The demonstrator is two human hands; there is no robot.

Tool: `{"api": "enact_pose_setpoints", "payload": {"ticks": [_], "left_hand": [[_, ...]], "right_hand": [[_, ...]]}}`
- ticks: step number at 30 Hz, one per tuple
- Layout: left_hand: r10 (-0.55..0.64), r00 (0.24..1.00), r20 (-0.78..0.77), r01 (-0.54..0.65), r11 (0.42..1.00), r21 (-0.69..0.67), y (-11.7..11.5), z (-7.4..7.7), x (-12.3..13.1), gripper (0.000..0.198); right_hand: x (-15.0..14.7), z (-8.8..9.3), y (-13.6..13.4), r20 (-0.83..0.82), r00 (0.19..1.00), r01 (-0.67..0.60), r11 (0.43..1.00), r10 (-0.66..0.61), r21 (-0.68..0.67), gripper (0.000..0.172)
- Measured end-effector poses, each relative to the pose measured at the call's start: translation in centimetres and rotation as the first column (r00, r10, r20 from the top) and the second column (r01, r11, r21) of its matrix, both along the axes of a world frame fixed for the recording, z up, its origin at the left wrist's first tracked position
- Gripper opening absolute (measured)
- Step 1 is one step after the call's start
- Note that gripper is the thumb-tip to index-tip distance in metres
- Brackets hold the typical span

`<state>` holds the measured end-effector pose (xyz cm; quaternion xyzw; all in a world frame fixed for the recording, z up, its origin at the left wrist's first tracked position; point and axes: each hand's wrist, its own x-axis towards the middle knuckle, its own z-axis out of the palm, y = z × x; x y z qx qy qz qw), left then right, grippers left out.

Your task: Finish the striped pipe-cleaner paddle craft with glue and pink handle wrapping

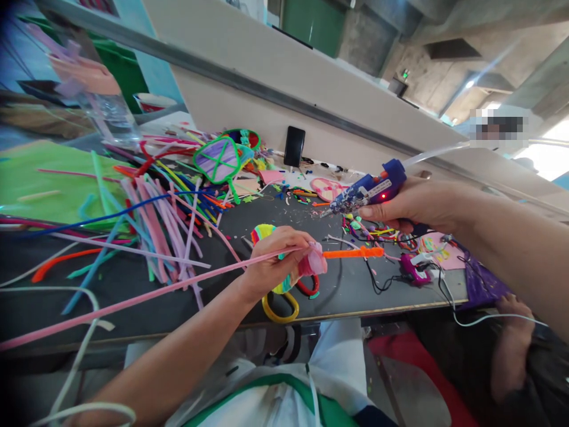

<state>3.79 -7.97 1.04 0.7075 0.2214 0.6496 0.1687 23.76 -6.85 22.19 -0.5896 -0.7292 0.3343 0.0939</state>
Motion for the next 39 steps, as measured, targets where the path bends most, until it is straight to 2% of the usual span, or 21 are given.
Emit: {"api": "enact_pose_setpoints", "payload": {"ticks": [6,9,12,16,18,19,21,24,27,33,36,39], "left_hand": [[-0.005,1.000,-0.011,0.004,0.999,-0.043,-0.2,-0.1,-0.1,0.005],[-0.009,1.000,-0.019,0.007,0.996,-0.088,-0.3,-0.1,0.1,0.005],[0.002,0.999,-0.032,-0.009,0.976,-0.215,0.5,0.5,0.3,0.006],[-0.061,0.991,-0.122,0.000,0.895,-0.447,4.0,1.9,0.4,0.008],[-0.162,0.979,-0.126,0.058,0.806,-0.589,6.2,2.4,0.3,0.010],[-0.206,0.973,-0.105,0.089,0.753,-0.652,7.3,2.5,0.2,0.012],[-0.217,0.973,-0.078,0.094,0.683,-0.725,8.9,2.3,-0.1,0.017],[-0.192,0.978,-0.083,0.057,0.627,-0.777,10.4,1.1,-0.6,0.020],[-0.143,0.984,-0.108,0.003,0.613,-0.790,11.1,-0.4,-1.2,0.018],[-0.041,0.982,-0.186,-0.121,0.617,-0.778,11.5,-2.7,-2.9,0.015],[-0.021,0.977,-0.214,-0.155,0.620,-0.769,11.4,-3.6,-3.8,0.017],[-0.030,0.971,-0.236,-0.166,0.626,-0.762,11.1,-4.3,-4.8,0.019]], "right_hand": [[0.1,-0.5,-0.2,0.057,0.997,0.046,0.999,-0.046,0.017,0.044],[0.2,-0.9,-0.2,-0.031,0.999,-0.008,1.000,0.008,0.006,0.044],[0.7,-1.4,0.1,-0.148,0.989,-0.013,1.000,0.017,0.022,0.044],[1.8,-2.1,0.3,-0.303,0.952,0.091,0.985,-0.043,0.147,0.035],[2.1,-2.9,0.4,-0.400,0.916,0.099,0.985,-0.034,0.143,0.034],[2.2,-3.4,0.4,-0.442,0.897,0.082,0.990,-0.024,0.112,0.034],[2.3,-4.9,0.6,-0.536,0.844,0.000,0.999,0.020,0.037,0.034],[2.0,-7.7,1.2,-0.710,0.696,-0.159,0.987,0.105,-0.011,0.034],[1.2,-10.6,1.9,-0.815,0.563,-0.272,0.962,0.137,-0.027,0.035],[-1.4,-15.2,3.5,-0.915,0.386,-0.414,0.909,0.118,-0.058,0.036],[-2.6,-17.2,4.5,-0.939,0.336,-0.444,0.892,0.077,-0.086,0.036],[-3.6,-18.7,5.3,-0.945,0.322,-0.462,0.880,0.049,-0.112,0.036]]}}
